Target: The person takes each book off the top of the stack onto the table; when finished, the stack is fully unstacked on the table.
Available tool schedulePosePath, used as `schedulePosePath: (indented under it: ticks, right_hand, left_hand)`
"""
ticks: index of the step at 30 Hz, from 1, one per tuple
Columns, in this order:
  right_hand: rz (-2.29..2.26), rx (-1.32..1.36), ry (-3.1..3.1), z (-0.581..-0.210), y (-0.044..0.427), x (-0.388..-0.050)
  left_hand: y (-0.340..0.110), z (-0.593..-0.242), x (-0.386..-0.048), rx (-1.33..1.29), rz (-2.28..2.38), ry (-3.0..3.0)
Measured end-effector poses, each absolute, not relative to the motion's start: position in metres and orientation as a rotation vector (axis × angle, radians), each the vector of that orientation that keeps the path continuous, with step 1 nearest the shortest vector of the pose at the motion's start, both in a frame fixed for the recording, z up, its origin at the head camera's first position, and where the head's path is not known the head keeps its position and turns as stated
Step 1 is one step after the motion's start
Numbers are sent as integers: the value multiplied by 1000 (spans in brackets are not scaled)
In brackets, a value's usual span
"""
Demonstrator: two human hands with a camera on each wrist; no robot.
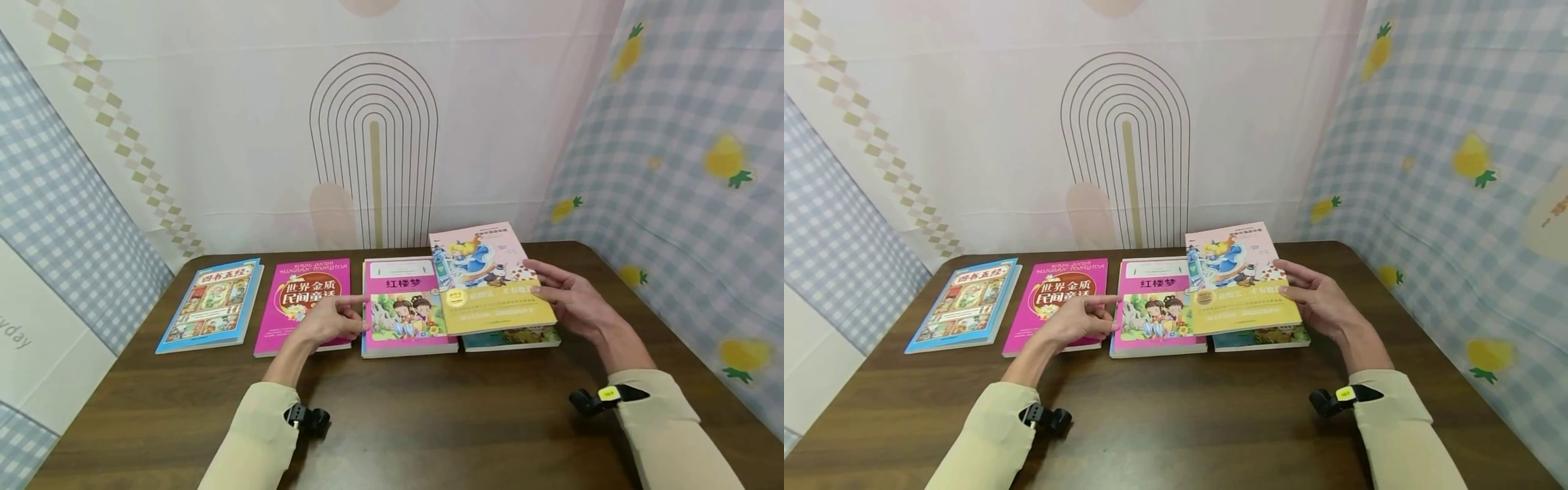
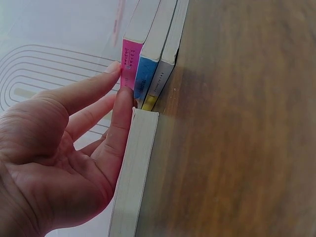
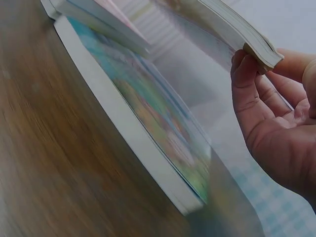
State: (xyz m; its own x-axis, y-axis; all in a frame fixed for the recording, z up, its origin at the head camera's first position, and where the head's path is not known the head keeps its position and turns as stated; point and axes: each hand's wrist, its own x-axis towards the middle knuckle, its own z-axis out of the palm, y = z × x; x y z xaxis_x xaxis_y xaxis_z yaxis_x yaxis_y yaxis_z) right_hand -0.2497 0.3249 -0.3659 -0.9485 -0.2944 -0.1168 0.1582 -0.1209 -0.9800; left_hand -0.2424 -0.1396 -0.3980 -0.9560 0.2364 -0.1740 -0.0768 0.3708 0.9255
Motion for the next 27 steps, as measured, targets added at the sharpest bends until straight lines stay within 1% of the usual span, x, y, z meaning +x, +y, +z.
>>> schedulePosePath:
  ticks: [9, 20, 27]
  right_hand:
    - [-2182, -162, 1821, -369, 377, -248]
    - [-2113, -123, 1883, -380, 439, -241]
    - [-2051, -18, 1895, -382, 476, -236]
  left_hand:
    - [-140, -399, -243, 128, 1600, 2362]
    - [-138, -400, -244, 126, 1596, 2363]
    - [-137, -399, -245, 117, 1588, 2368]
